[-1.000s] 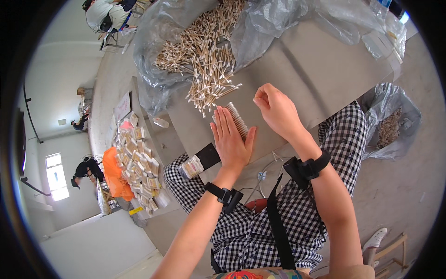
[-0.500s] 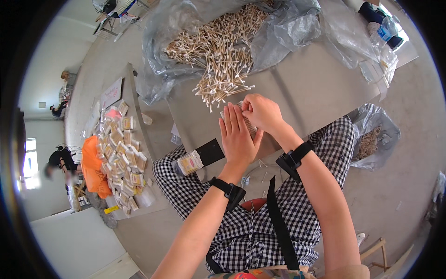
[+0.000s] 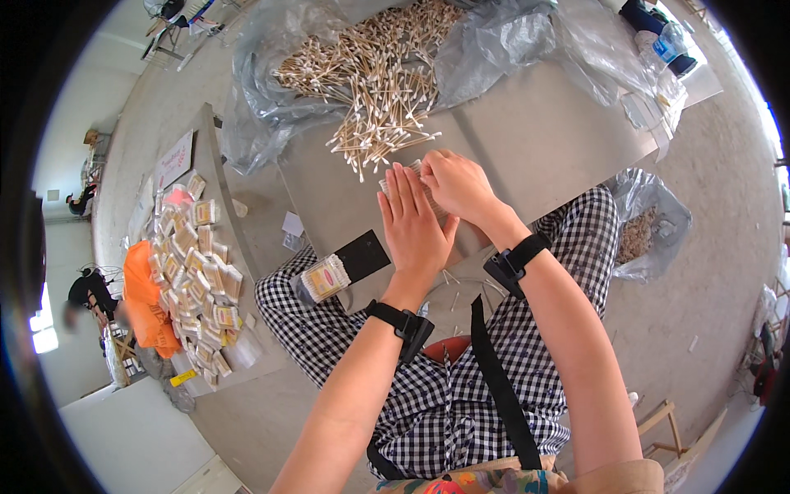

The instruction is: Manually align and pack cotton swabs into small plastic containers.

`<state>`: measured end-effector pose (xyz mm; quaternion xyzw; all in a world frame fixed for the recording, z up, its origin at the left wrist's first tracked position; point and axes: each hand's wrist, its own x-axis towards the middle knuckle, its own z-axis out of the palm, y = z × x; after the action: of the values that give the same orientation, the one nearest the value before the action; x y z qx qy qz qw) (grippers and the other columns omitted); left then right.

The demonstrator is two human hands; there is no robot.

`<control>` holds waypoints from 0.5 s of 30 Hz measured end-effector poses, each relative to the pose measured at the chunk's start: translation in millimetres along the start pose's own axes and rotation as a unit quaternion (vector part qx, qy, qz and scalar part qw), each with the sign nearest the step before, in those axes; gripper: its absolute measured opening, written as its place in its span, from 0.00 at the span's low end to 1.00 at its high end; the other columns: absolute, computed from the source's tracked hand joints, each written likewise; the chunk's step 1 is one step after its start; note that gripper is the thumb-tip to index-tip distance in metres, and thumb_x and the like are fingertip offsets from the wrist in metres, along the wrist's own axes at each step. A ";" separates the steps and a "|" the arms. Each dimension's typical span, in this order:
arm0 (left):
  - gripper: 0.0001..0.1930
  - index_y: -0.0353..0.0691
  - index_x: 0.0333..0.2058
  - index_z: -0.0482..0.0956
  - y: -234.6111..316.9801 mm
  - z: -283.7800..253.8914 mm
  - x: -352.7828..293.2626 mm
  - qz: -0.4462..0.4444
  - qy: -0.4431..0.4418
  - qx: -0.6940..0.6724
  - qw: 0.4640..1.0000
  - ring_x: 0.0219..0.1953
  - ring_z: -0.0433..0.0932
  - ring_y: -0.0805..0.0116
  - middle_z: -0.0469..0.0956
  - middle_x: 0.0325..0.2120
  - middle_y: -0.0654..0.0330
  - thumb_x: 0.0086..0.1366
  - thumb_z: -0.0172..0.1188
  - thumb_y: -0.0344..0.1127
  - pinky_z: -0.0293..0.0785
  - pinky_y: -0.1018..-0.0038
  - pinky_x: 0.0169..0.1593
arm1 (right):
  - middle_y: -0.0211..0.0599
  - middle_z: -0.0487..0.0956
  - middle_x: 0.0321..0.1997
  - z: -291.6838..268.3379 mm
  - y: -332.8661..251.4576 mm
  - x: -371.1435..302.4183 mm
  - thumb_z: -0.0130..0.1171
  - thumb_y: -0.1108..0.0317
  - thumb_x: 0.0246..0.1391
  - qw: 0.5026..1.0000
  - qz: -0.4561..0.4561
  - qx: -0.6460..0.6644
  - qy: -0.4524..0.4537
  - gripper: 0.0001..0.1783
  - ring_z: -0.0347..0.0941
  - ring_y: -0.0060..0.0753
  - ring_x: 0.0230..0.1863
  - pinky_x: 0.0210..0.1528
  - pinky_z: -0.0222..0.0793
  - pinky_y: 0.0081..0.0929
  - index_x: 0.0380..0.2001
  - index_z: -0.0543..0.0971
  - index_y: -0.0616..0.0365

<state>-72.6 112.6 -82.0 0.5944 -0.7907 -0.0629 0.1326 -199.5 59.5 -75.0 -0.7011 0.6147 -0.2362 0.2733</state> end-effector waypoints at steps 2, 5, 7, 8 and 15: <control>0.49 0.22 0.68 0.49 -1.7 3.4 -0.8 0.006 0.017 0.016 1.000 0.74 0.46 0.44 0.49 0.70 0.36 0.64 0.58 0.58 0.45 0.51 0.73 | 0.37 0.77 0.31 -2.1 -2.1 -0.9 0.55 0.68 0.58 0.999 -0.002 0.046 0.003 0.05 0.75 0.36 0.34 0.38 0.70 0.32 0.34 0.75 0.58; 0.48 0.22 0.68 0.49 -1.4 7.0 -0.7 0.009 0.037 0.016 0.999 0.74 0.47 0.44 0.49 0.70 0.36 0.66 0.53 0.60 0.45 0.52 0.73 | 0.38 0.77 0.28 -20.5 -3.2 -1.4 0.57 0.67 0.59 0.979 0.053 0.185 -0.066 0.07 0.75 0.36 0.31 0.37 0.69 0.32 0.33 0.76 0.60; 0.48 0.22 0.68 0.49 2.1 8.1 0.6 0.010 0.037 0.015 0.999 0.74 0.47 0.44 0.49 0.70 0.36 0.67 0.51 0.61 0.45 0.51 0.73 | 0.32 0.73 0.26 -34.0 6.3 -9.5 0.58 0.68 0.59 0.968 0.067 0.229 -0.078 0.07 0.69 0.27 0.30 0.36 0.65 0.26 0.32 0.74 0.60; 0.48 0.22 0.68 0.49 2.9 8.0 0.9 0.008 0.037 0.015 0.999 0.74 0.47 0.44 0.50 0.70 0.37 0.68 0.49 0.62 0.46 0.51 0.73 | 0.26 0.68 0.25 -41.5 8.7 -13.6 0.60 0.70 0.59 0.954 0.080 0.273 -0.093 0.08 0.62 0.19 0.30 0.34 0.61 0.19 0.31 0.72 0.61; 0.48 0.22 0.68 0.49 -1.5 6.4 0.3 0.004 0.023 0.029 0.999 0.74 0.47 0.45 0.49 0.70 0.37 0.69 0.47 0.63 0.46 0.52 0.73 | 0.32 0.70 0.23 -118.9 -27.3 -104.1 0.58 0.69 0.60 0.979 0.029 0.156 -0.128 0.09 0.67 0.27 0.26 0.31 0.64 0.27 0.29 0.74 0.63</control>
<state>-73.0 111.5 -88.4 0.5962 -0.7912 -0.0254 0.1341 -272.7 154.3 31.8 -0.6562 0.5501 -0.2300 0.4625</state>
